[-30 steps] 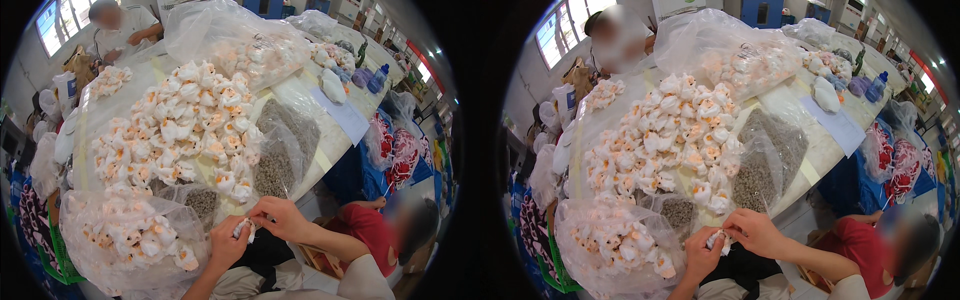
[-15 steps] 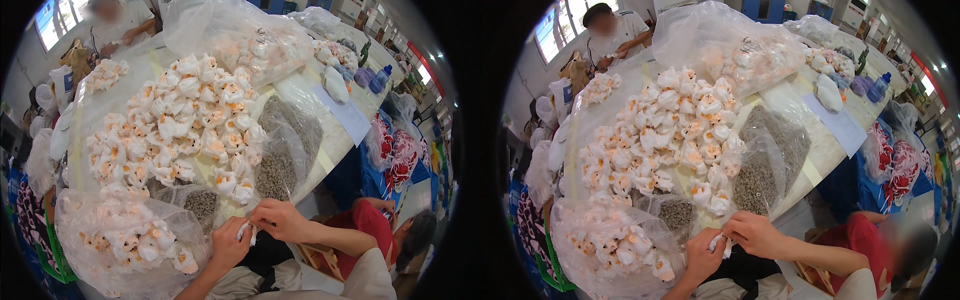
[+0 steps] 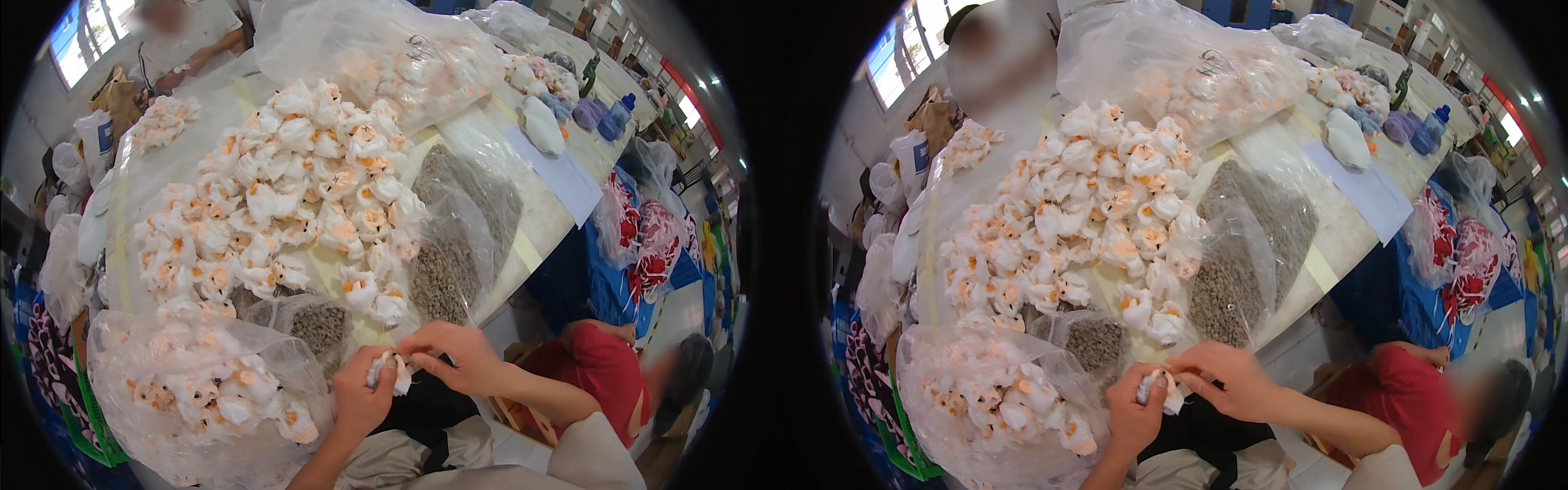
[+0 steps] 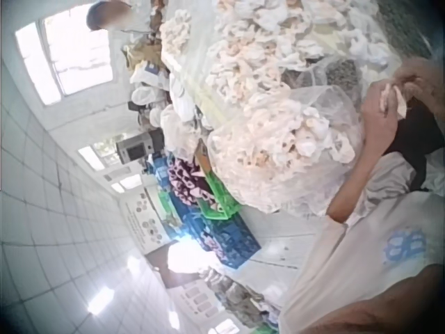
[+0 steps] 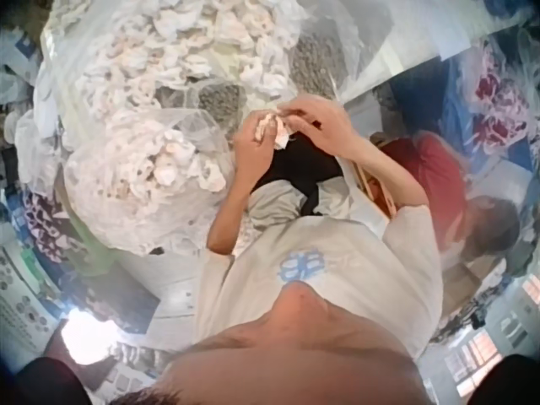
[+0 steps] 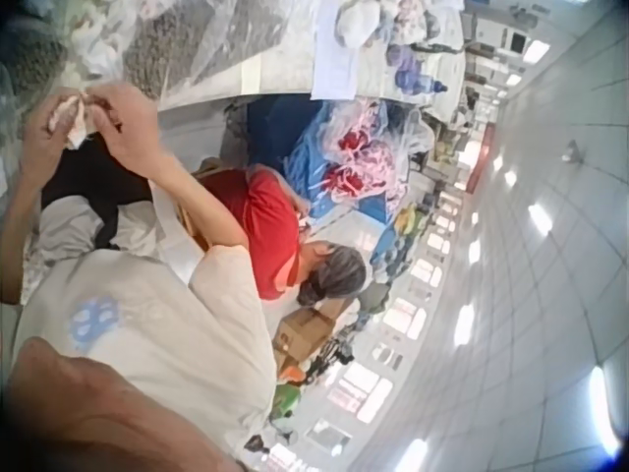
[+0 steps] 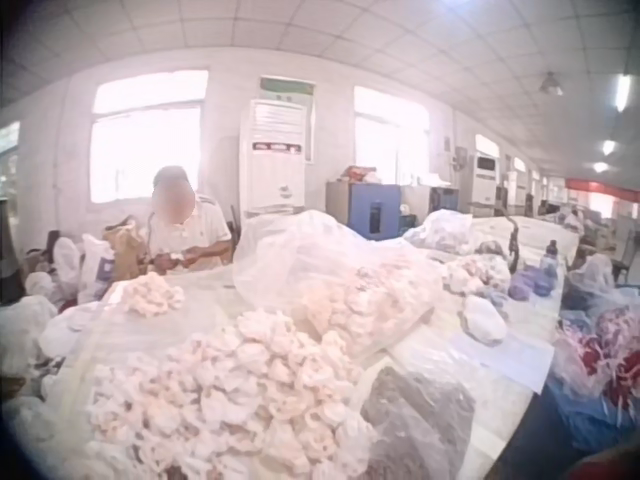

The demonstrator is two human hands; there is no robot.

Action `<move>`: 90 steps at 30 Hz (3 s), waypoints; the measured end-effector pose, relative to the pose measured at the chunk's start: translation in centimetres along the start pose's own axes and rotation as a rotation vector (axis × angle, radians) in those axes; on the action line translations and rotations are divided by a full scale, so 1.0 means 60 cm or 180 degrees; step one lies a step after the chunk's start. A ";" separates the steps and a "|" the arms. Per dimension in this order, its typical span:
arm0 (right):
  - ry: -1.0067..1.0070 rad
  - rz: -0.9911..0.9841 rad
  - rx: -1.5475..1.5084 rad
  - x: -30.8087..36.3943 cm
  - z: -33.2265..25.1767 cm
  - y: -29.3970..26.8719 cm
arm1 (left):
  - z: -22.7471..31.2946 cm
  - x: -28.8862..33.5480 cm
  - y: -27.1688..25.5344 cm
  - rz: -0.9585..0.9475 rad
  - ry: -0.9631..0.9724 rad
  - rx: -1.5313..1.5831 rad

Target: The person repeatedly picks up small white plush toys, opens them, and inserts small gray pellets from a nearby bag. The person then closes each toy and places it back on the table. The process is repeated continuously throughout the clip.

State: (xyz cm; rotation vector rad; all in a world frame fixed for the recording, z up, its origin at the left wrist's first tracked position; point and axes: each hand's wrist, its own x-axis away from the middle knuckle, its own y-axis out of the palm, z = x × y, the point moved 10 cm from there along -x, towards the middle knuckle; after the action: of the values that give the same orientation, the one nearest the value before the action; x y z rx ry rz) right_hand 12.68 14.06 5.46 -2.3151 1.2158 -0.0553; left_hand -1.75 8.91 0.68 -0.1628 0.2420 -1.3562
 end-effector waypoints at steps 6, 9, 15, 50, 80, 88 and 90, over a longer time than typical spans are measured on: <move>0.0032 0.0257 0.0147 0.027 -0.002 -0.001 | 0.007 0.000 -0.003 -0.0032 0.0066 0.0233; -0.0158 0.0313 0.0322 0.024 -0.015 0.006 | -0.001 0.002 -0.003 -0.0074 -0.0143 0.0277; -0.0398 0.0167 0.0433 0.014 -0.029 0.008 | -0.003 0.003 -0.002 -0.0014 -0.0146 0.0376; 0.0240 0.0459 0.0189 0.030 0.001 0.001 | 0.048 0.001 0.021 -0.0405 0.0481 -0.0123; -0.0333 0.1152 0.2915 -0.051 0.040 -0.111 | 0.041 0.004 0.002 0.0093 0.0481 -0.0203; 0.0226 0.0608 0.0590 -0.018 0.007 -0.078 | 0.038 0.005 0.001 0.0055 0.0491 -0.0218; 0.0900 0.0233 -0.0759 0.011 0.032 -0.034 | 0.043 0.003 0.005 -0.0002 0.0488 -0.0189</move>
State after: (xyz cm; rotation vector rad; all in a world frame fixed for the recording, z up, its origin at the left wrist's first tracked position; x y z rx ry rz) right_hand 15.11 15.28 4.61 -2.5284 1.5176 -0.2302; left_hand -0.77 8.74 3.09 -0.1086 0.4112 -1.3645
